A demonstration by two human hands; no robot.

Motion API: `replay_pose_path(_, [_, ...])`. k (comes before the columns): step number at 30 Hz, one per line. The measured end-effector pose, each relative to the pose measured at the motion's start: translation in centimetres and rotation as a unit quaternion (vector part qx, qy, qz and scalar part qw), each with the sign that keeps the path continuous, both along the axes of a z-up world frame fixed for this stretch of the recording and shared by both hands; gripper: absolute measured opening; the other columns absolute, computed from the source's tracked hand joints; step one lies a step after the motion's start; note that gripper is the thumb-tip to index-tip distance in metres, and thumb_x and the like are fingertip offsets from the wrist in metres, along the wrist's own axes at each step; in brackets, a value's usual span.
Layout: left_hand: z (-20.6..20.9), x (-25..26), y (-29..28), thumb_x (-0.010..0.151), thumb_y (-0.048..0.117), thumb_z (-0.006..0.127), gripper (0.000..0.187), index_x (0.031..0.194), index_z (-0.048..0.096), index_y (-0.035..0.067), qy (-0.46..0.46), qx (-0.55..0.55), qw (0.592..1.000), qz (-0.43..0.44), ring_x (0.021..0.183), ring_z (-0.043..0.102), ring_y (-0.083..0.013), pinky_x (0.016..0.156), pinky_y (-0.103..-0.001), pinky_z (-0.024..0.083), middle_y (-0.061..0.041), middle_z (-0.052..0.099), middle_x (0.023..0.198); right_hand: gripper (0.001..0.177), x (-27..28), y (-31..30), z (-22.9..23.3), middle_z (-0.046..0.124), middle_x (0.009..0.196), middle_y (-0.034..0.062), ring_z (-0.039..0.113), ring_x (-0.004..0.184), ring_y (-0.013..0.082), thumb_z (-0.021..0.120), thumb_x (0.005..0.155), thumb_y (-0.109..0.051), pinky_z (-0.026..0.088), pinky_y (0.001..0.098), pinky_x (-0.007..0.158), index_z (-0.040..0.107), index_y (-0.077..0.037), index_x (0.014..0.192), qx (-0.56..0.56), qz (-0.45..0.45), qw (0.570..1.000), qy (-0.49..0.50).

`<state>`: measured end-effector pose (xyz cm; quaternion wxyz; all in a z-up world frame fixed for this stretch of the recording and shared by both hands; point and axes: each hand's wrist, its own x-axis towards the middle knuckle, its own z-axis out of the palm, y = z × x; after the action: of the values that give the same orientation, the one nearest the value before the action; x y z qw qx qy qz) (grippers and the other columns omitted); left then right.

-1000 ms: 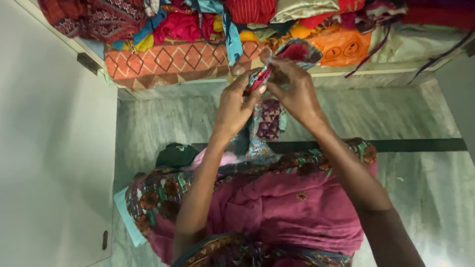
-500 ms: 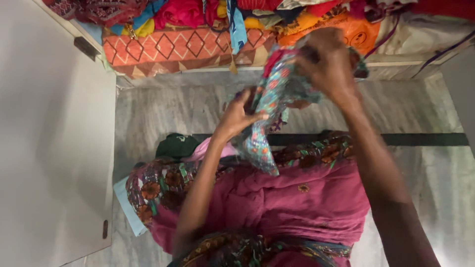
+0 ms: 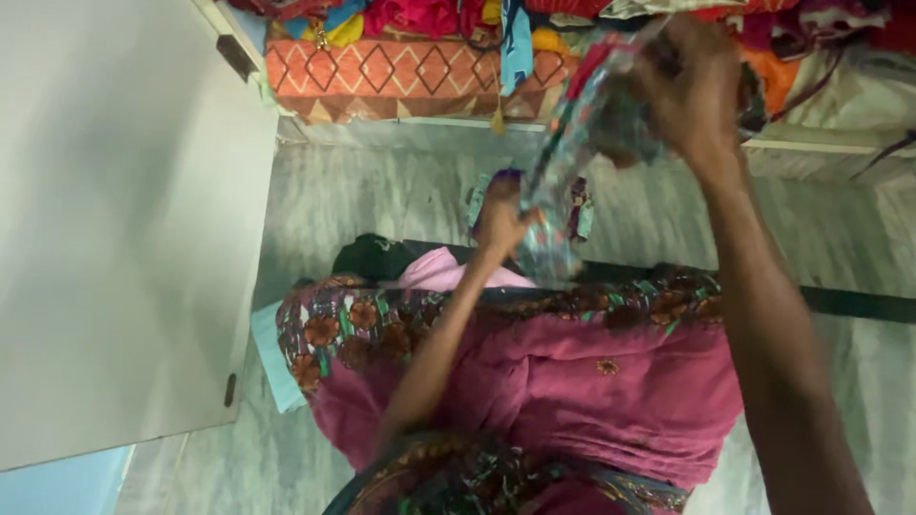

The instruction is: The person sits on the floor and folds several pieces of clothing, including a light green floral garment, a purple patterned cloth, and a blue floral piece. The person smooths and folds each item by hand, stacking them into a small pile.

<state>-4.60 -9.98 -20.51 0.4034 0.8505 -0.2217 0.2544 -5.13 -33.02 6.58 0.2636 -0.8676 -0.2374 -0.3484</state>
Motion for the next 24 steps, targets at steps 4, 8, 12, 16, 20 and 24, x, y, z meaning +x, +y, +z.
replay_pose_path(4, [5.7, 3.1, 3.7, 0.067, 0.012, 0.084, 0.04, 0.105, 0.074, 0.004, -0.159, -0.119, 0.976, 0.092, 0.124, 0.05, -0.0418, 0.104, -0.052, 0.04, -0.021, 0.054, 0.133, 0.023, 2.1, -4.0, 0.2, 0.066, 0.115, 0.0176, 0.065, 0.11, 0.0253, 0.073, 0.105, 0.009, 0.053, 0.0426, 0.099, 0.061, 0.01, 0.124, 0.185, 0.177, 0.967, -0.004])
replay_pose_path(8, [7.7, 2.8, 7.0, 0.071, 0.0, 0.074, 0.035, 0.105, 0.07, 0.002, -0.14, -0.001, 0.988, 0.059, 0.122, 0.053, -0.0356, 0.104, -0.049, 0.044, -0.013, 0.059, 0.134, 0.022, 2.1, -10.3, -5.8, 0.066, 0.105, 0.0064, 0.064, 0.092, 0.0175, 0.079, 0.103, -0.005, 0.054, 0.0327, 0.085, 0.06, -0.001, 0.114, 0.25, 0.05, 0.961, 0.111])
replay_pose_path(12, [2.1, -0.4, 7.8, 0.086, 0.002, 0.066, 0.027, 0.113, 0.069, 0.005, -0.088, 0.175, 0.98, 0.047, 0.12, 0.057, -0.0325, 0.097, -0.049, 0.045, -0.01, 0.063, 0.129, 0.04, 1.5, -13.8, -18.4, 0.066, 0.118, 0.0193, 0.064, 0.107, 0.0356, 0.076, 0.094, -0.003, 0.051, 0.0448, 0.094, 0.06, 0.004, 0.129, -0.042, -0.066, 0.991, 0.111])
replay_pose_path(16, [-7.0, -3.4, 7.2, 0.077, -0.002, 0.061, 0.051, 0.126, 0.072, 0.005, -0.061, 0.184, 0.979, -0.063, 0.116, 0.061, -0.0324, 0.093, -0.047, 0.049, -0.011, 0.066, 0.12, 0.033, -2.9, -11.8, -31.5, 0.069, 0.113, 0.0162, 0.067, 0.105, 0.0351, 0.073, 0.088, -0.015, 0.053, 0.0467, 0.089, 0.065, -0.004, 0.119, -0.259, -0.063, 0.904, 0.335])
replay_pose_path(20, [-12.0, -3.3, 8.2, 0.078, -0.001, 0.058, 0.04, 0.112, 0.076, 0.008, 0.102, -0.078, 0.988, -0.087, 0.099, 0.067, -0.0294, 0.084, -0.039, 0.054, -0.013, 0.074, 0.107, 0.029, -2.3, -9.9, -35.4, 0.072, 0.109, 0.0131, 0.069, 0.102, 0.0346, 0.07, 0.083, -0.026, 0.055, 0.0485, 0.084, 0.071, -0.012, 0.109, -0.325, -0.037, 0.838, 0.436])
replay_pose_path(24, [-12.6, -2.7, 11.3, 0.098, 0.013, 0.061, 0.019, 0.096, 0.079, 0.012, 0.206, -0.275, 0.938, 0.047, 0.079, 0.07, -0.0139, 0.07, -0.026, 0.054, -0.005, 0.079, 0.093, 0.025, -1.4, -9.5, -35.3, 0.075, 0.109, 0.0108, 0.072, 0.102, 0.0347, 0.063, 0.088, -0.032, 0.057, 0.0502, 0.081, 0.075, -0.019, 0.105, -0.271, -0.041, 0.85, 0.449])
